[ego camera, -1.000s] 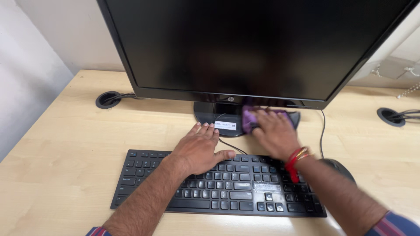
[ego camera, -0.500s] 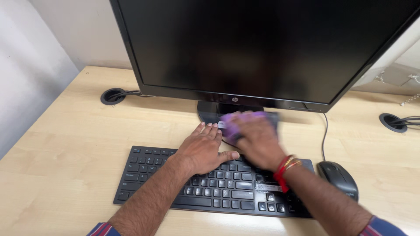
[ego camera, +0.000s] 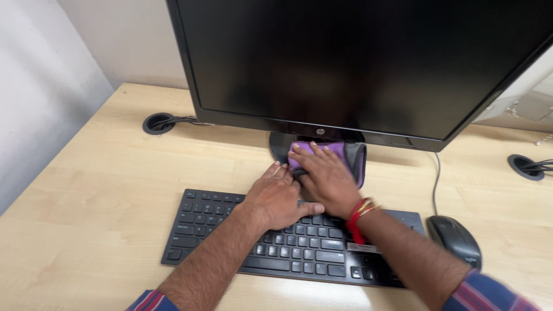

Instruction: The person wipes the computer monitor, its base, and the keyboard with a cloth by hand.

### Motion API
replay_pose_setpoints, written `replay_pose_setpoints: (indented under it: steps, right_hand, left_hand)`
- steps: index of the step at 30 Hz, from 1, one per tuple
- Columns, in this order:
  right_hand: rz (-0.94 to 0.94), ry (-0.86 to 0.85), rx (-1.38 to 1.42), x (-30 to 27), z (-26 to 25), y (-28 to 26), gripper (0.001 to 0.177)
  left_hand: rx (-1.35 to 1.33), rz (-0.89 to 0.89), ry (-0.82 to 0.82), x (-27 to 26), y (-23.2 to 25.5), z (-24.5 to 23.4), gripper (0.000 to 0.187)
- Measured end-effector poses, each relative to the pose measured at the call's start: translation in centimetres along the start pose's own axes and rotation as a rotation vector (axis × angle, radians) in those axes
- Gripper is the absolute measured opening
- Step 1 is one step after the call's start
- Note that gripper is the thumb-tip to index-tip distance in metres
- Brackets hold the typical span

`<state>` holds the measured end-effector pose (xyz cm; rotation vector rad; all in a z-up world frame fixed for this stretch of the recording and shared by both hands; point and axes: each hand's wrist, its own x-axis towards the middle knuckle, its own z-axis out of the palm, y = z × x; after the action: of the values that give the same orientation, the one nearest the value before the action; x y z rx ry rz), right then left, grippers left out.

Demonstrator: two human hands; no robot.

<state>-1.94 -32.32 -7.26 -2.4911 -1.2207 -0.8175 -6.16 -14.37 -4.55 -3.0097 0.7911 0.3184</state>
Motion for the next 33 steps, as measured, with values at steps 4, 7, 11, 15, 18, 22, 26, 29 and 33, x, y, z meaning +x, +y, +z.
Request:
replay_pose_setpoints:
  steps: [4, 7, 11, 15, 18, 22, 26, 29, 33]
  right_hand:
    - [0.311, -0.251, 0.043, 1.0, -2.2, 2.2, 0.048]
    - [0.24, -0.227, 0.024, 0.7, -2.0, 1.9, 0.047]
    - [0.157, -0.264, 0.118, -0.7, -3.3, 2.8, 0.045]
    - [0.723, -0.363, -0.003, -2.1, -7.2, 4.0, 0.042]
    - [0.868, -0.219, 0.15, -2.0, -8.4, 3.7, 0.039]
    - [0.742, -0.166, 0.259, -1.3, -6.3, 1.7, 0.042]
    - [0.457, -0.327, 0.139, 0.9, -3.5, 1.0, 0.047]
    - [0.248, -0.408, 0.15, 1.8, -3.7, 1.0, 0.049]
    - [0.652, -0.648, 0.029, 3.1, -6.6, 0.7, 0.053]
  left_hand:
    - [-0.063, -0.002, 0.016, -0.1, -0.2, 0.2, 0.107]
    - [-0.046, -0.011, 0.003, 0.1, 0.1, 0.0, 0.107]
    - [-0.072, 0.007, -0.002, -0.1, 0.5, -0.2, 0.107]
    - [-0.206, 0.041, 0.063, 0.6, 2.4, 0.3, 0.114]
    - [-0.273, 0.102, 0.115, 2.2, 4.2, 1.1, 0.115]
    - [-0.214, 0.115, 0.161, 3.4, 5.7, 1.7, 0.113]
    - [-0.127, 0.056, 0.031, 2.0, 6.9, 1.1, 0.105]
    - [-0.261, 0.014, 0.032, 1.1, 7.6, 0.4, 0.106]
    - [-0.283, 0.002, 0.079, 1.4, 7.9, 0.1, 0.109]
